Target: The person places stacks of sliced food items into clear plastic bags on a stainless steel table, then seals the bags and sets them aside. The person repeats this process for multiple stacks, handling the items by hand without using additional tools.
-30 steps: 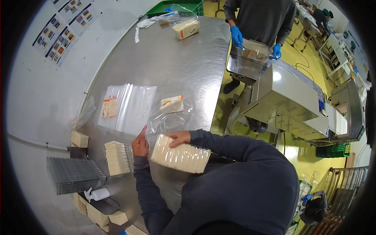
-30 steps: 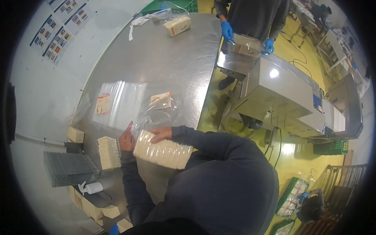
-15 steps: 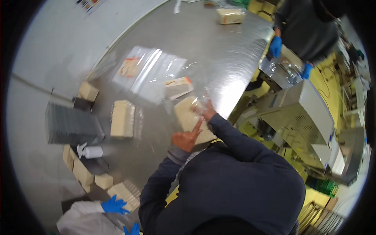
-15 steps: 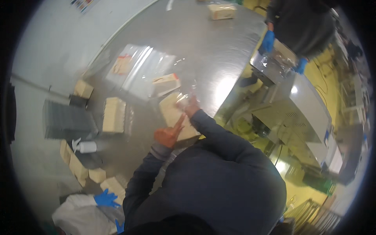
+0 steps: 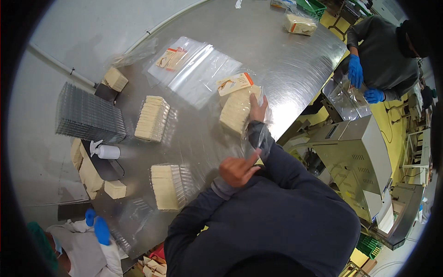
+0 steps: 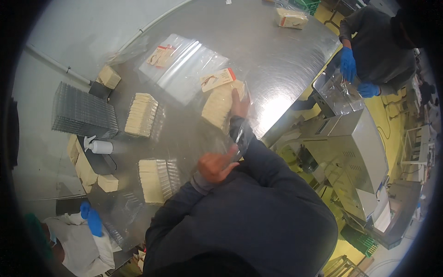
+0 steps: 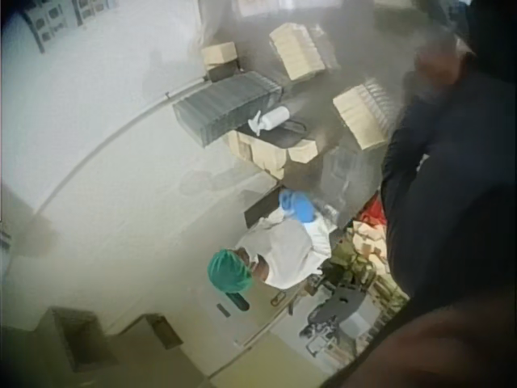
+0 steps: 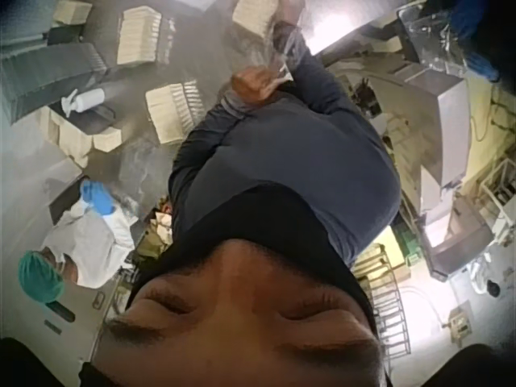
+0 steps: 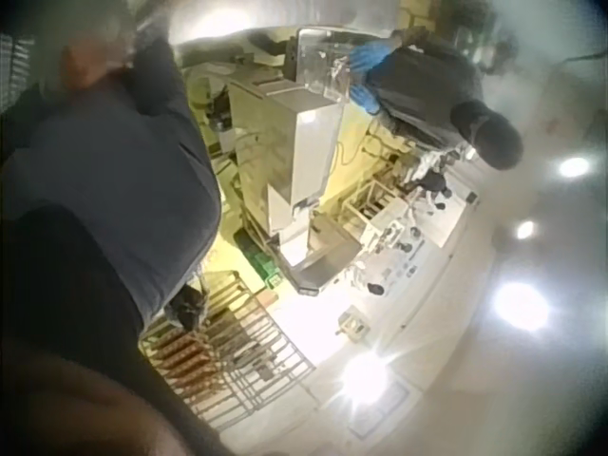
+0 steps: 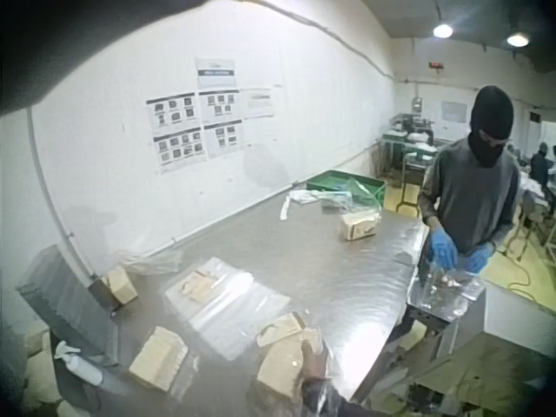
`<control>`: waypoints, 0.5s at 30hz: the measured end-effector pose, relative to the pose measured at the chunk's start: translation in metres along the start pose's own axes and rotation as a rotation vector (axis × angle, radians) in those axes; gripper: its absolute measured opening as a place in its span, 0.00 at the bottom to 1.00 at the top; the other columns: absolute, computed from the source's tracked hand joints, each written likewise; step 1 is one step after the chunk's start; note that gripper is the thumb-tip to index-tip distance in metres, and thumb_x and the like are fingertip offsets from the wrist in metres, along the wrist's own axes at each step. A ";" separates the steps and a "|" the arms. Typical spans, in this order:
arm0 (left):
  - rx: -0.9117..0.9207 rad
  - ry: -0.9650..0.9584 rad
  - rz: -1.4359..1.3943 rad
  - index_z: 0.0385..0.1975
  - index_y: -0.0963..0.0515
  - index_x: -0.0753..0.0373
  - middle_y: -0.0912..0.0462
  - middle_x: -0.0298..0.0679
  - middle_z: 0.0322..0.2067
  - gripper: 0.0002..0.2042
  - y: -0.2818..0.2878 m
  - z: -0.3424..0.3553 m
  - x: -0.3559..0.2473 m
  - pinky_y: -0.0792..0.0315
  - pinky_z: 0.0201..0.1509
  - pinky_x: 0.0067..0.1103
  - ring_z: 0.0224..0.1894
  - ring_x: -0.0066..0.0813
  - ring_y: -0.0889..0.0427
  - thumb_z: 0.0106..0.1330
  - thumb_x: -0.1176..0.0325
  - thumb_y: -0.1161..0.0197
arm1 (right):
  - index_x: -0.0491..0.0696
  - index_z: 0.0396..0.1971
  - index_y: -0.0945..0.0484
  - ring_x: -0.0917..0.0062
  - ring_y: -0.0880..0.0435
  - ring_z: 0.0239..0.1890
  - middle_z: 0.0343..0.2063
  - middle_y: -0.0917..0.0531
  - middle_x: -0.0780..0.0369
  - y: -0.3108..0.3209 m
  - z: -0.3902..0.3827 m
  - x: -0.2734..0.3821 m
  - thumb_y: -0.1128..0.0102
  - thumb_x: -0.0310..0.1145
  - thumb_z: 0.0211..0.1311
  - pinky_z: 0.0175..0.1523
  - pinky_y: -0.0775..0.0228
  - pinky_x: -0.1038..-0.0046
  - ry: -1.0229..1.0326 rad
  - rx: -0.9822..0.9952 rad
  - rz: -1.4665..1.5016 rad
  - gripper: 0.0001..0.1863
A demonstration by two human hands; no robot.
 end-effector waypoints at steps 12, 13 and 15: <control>0.064 0.730 -0.319 0.21 0.36 0.64 0.32 0.45 0.14 0.08 -0.036 -0.056 0.069 0.35 0.21 0.29 0.17 0.45 0.28 0.47 0.75 0.43 | 0.40 0.59 0.47 0.69 0.28 0.46 0.49 0.31 0.50 -0.014 -0.004 0.031 0.40 0.41 0.54 0.49 0.35 0.72 -0.040 -0.124 0.178 0.37; 0.102 0.713 -0.400 0.21 0.36 0.64 0.33 0.46 0.14 0.07 -0.036 -0.056 0.062 0.36 0.20 0.29 0.17 0.44 0.28 0.47 0.75 0.44 | 0.40 0.58 0.47 0.69 0.28 0.46 0.49 0.31 0.50 -0.013 -0.006 0.034 0.40 0.41 0.54 0.49 0.34 0.72 -0.033 -0.170 0.232 0.37; 0.156 0.654 -0.490 0.21 0.35 0.65 0.33 0.47 0.14 0.05 -0.034 -0.048 0.052 0.36 0.19 0.28 0.16 0.44 0.29 0.48 0.76 0.45 | 0.39 0.54 0.39 0.69 0.26 0.44 0.46 0.28 0.52 -0.006 0.000 0.038 0.41 0.40 0.55 0.49 0.33 0.70 0.067 -0.340 0.123 0.30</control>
Point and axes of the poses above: each hand's wrist, its own z-axis towards the middle knuckle, its own y-axis out of the back of the hand, x = y × z, the point moved 7 cm from there along z, towards the middle knuckle
